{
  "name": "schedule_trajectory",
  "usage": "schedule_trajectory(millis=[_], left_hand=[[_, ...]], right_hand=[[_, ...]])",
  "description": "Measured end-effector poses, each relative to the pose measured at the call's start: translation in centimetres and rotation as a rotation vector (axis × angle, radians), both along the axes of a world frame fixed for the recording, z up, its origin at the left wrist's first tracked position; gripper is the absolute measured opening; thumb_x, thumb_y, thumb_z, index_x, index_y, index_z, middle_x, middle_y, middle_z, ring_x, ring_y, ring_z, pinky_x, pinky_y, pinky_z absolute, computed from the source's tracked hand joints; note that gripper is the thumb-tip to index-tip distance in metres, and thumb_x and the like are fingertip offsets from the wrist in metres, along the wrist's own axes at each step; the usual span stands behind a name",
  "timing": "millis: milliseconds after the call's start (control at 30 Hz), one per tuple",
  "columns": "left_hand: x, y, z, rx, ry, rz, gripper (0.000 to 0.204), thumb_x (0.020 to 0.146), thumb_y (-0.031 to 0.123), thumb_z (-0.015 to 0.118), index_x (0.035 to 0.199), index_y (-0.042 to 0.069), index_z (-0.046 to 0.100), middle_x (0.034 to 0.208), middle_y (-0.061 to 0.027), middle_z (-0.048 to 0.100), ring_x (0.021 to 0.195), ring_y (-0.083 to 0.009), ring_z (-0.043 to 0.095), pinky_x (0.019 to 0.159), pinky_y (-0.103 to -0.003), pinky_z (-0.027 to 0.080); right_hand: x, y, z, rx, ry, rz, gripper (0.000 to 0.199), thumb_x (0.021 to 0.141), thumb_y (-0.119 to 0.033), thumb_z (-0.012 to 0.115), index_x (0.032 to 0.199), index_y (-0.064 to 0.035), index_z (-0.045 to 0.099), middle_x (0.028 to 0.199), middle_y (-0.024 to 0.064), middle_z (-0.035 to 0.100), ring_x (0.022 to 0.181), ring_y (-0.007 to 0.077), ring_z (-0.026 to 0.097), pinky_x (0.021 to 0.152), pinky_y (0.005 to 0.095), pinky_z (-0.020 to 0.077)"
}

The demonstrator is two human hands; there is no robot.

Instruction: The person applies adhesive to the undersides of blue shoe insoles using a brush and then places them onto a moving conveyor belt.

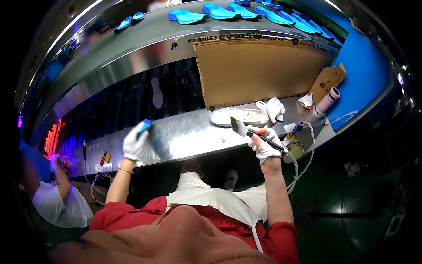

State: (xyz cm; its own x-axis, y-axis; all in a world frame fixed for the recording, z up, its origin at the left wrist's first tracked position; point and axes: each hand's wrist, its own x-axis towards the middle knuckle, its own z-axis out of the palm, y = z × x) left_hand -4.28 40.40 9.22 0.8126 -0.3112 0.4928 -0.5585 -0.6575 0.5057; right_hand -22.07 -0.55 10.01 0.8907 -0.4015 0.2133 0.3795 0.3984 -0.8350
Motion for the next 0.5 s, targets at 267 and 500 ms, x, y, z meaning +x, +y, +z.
schedule_trajectory(millis=[267, 500], left_hand=[[-1.7, -7.5, 20.6, -0.572, -0.397, -0.314, 0.034, 0.086, -0.001, 0.063, 0.12, -0.003, 0.057, 0.117, -0.0108, 0.06, 0.103, -0.017, 0.058, 0.093, -0.03, 0.048], [14.1, -10.3, 26.9, 0.323, -0.56, -0.145, 0.047, 0.081, 0.028, 0.07, 0.122, 0.008, 0.058, 0.13, -0.0148, 0.053, 0.12, -0.0295, 0.05, 0.103, -0.036, 0.037]], right_hand=[[-0.2, -0.8, 0.2, 0.071, 0.001, -0.083, 0.018, 0.082, 0.001, 0.064, 0.098, -0.0045, 0.058, 0.088, 0.0079, 0.065, 0.065, 0.0104, 0.059, 0.058, 0.0194, 0.0437], [-0.6, -0.9, 0.6, 0.092, -0.021, -0.063, 0.016, 0.082, 0.002, 0.064, 0.096, -0.0047, 0.058, 0.082, 0.0054, 0.063, 0.064, 0.0098, 0.057, 0.057, 0.0199, 0.0435]])
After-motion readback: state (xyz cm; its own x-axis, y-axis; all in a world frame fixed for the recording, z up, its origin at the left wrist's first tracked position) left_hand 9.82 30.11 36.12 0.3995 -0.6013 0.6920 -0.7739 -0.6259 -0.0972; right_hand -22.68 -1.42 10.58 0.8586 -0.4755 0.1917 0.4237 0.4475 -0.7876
